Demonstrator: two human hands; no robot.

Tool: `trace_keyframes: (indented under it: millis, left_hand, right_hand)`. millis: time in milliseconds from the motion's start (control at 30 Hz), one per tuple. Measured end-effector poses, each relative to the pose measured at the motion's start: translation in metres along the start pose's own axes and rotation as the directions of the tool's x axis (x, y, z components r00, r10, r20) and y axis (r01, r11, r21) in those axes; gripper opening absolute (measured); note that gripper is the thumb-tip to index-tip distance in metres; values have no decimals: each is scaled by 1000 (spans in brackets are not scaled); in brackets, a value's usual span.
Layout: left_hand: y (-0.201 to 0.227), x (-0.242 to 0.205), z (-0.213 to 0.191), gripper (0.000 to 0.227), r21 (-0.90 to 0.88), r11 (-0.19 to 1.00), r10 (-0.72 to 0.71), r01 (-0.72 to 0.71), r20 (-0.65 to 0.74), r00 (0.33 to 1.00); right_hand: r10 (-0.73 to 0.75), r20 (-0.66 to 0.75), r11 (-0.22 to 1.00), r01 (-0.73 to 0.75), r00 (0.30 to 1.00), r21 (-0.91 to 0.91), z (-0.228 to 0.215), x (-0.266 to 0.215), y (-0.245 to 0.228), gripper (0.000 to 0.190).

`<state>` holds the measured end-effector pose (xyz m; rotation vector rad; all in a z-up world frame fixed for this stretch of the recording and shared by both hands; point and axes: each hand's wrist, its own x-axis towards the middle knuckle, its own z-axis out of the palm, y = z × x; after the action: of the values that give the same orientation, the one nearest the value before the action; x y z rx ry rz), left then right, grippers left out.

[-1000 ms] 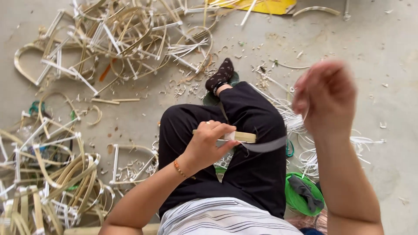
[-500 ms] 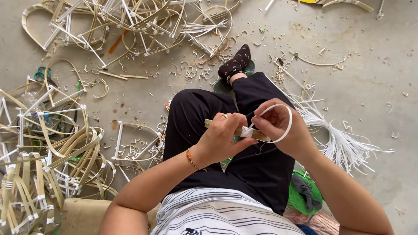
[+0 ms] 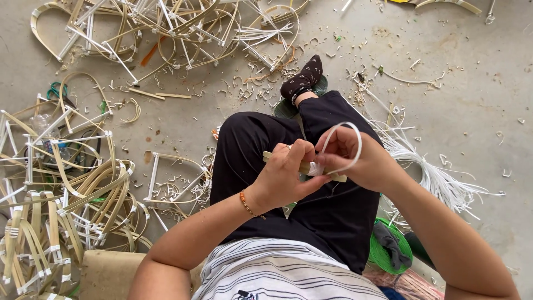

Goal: The recorder is assembling arched bamboo or wood frame components by securing them with plastic cable ties.

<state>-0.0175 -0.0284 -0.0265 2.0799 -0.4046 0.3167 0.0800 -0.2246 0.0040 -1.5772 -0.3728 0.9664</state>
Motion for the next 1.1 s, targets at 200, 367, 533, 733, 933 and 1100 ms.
trace_keyframes:
  millis: [200,367,533,733,933,1100]
  left_hand:
    - [2,3,-1,47,-18,996,-83,84,9,996]
    - [0,14,-6,43,-58,967,-242,247,76,967]
    - [-4,37,-15,46,-122,840,-492,528,239,837]
    - [-16,38,-13,43,-222,785,-499,578,326,803]
    - [-19,35,-8,42,-242,771,-497,589,350,794]
    - [-18,24,-10,41,-254,760,-492,598,376,785]
  right_hand:
    - [-35,8,999,35,999,16,-2,3,1,20]
    - [-27,-16,998,28,1000,64,8,-4,-4,24]
    - [-847,95,252,552,524,-795,17,-28,11,22]
    - [-826,443,-294,404,348,-866,20,-26,12,28]
    - [-708,502,-207,534,497,-820,13,-40,45,16]
    - [-843,227,159,629,488,-761,-18,-91,76,14]
